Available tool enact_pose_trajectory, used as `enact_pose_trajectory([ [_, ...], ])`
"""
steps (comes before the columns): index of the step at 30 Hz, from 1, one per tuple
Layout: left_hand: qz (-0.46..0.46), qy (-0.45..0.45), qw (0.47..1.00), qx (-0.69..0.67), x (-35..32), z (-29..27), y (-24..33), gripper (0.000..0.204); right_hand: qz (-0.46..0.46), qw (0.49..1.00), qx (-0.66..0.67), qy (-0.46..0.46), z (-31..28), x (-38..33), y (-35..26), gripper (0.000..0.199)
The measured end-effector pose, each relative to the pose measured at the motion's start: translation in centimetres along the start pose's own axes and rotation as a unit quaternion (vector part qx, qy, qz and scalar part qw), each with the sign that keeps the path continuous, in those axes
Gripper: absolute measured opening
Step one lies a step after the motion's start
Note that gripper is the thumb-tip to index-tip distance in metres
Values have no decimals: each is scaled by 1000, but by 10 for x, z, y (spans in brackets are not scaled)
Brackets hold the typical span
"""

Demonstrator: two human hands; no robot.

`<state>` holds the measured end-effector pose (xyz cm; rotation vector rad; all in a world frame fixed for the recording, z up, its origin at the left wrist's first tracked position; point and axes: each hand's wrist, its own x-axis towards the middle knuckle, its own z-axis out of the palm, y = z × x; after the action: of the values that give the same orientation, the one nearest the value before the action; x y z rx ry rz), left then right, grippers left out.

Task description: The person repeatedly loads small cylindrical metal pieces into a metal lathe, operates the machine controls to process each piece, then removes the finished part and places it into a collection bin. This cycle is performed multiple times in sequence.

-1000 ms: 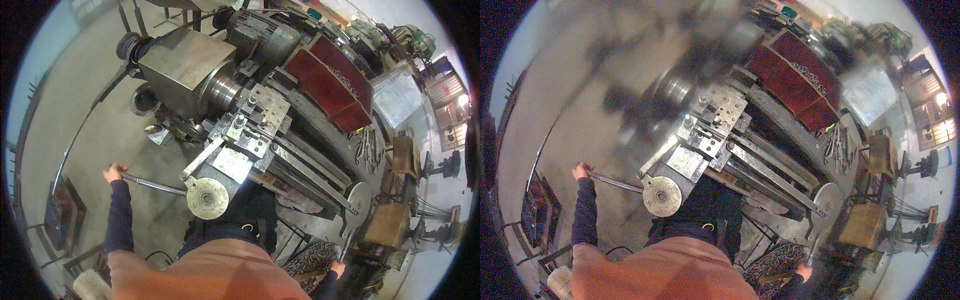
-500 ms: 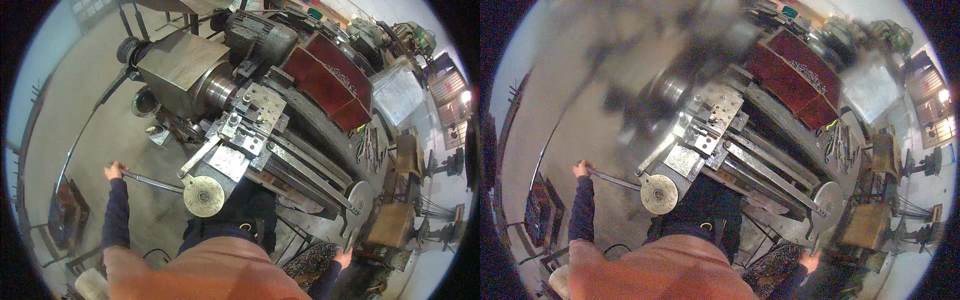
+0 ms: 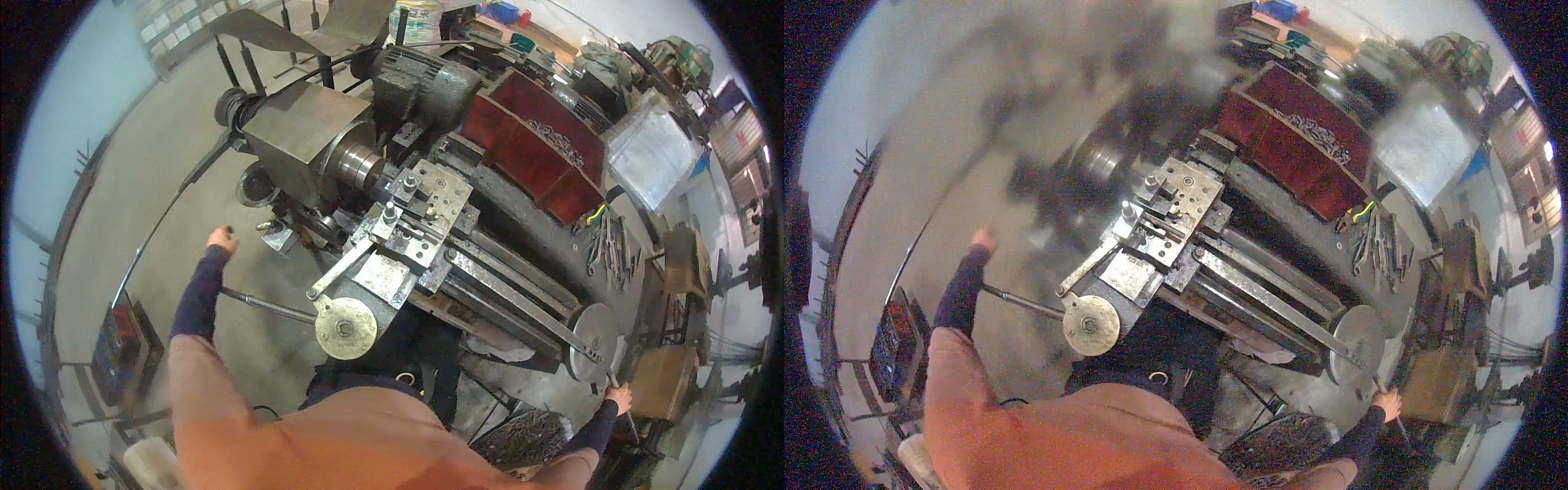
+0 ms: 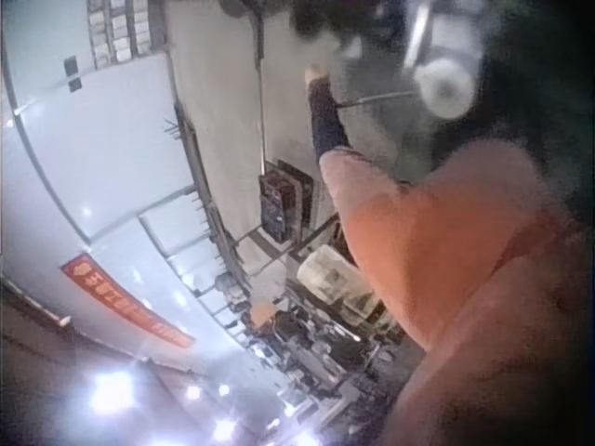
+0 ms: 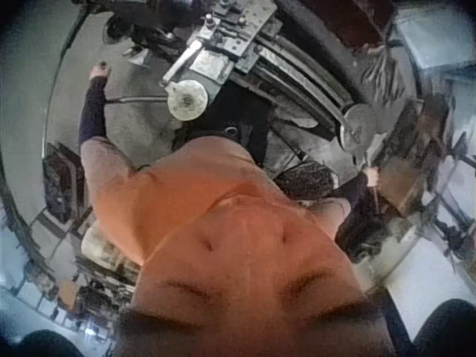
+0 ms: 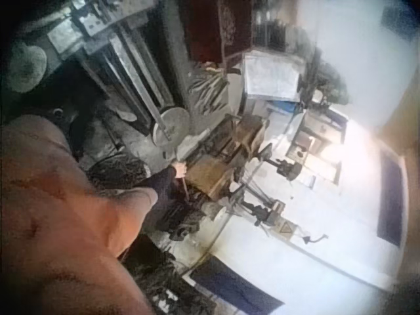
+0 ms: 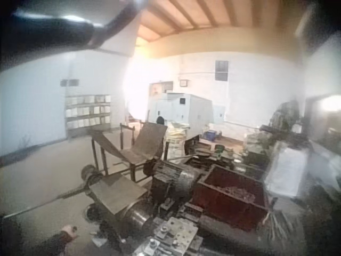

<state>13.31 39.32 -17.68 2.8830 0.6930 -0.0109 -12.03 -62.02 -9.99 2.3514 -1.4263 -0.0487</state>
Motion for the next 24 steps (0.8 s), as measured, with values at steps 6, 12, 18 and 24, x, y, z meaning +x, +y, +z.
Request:
enact_pose_trajectory([
  [6,159,-43,984,62,29,49,58,35,-102,964,196,145,19,-83,1,67],
  [12,122,-143,976,114,44,90,85,33,-1,967,246,-71,-18,-186,-8,40],
  [18,55,-176,982,-47,68,164,53,32,-32,954,298,-23,-39,-169,-33,35],
  [24,138,-149,978,54,54,137,71,29,-181,890,414,64,-111,-121,-43,34],
])
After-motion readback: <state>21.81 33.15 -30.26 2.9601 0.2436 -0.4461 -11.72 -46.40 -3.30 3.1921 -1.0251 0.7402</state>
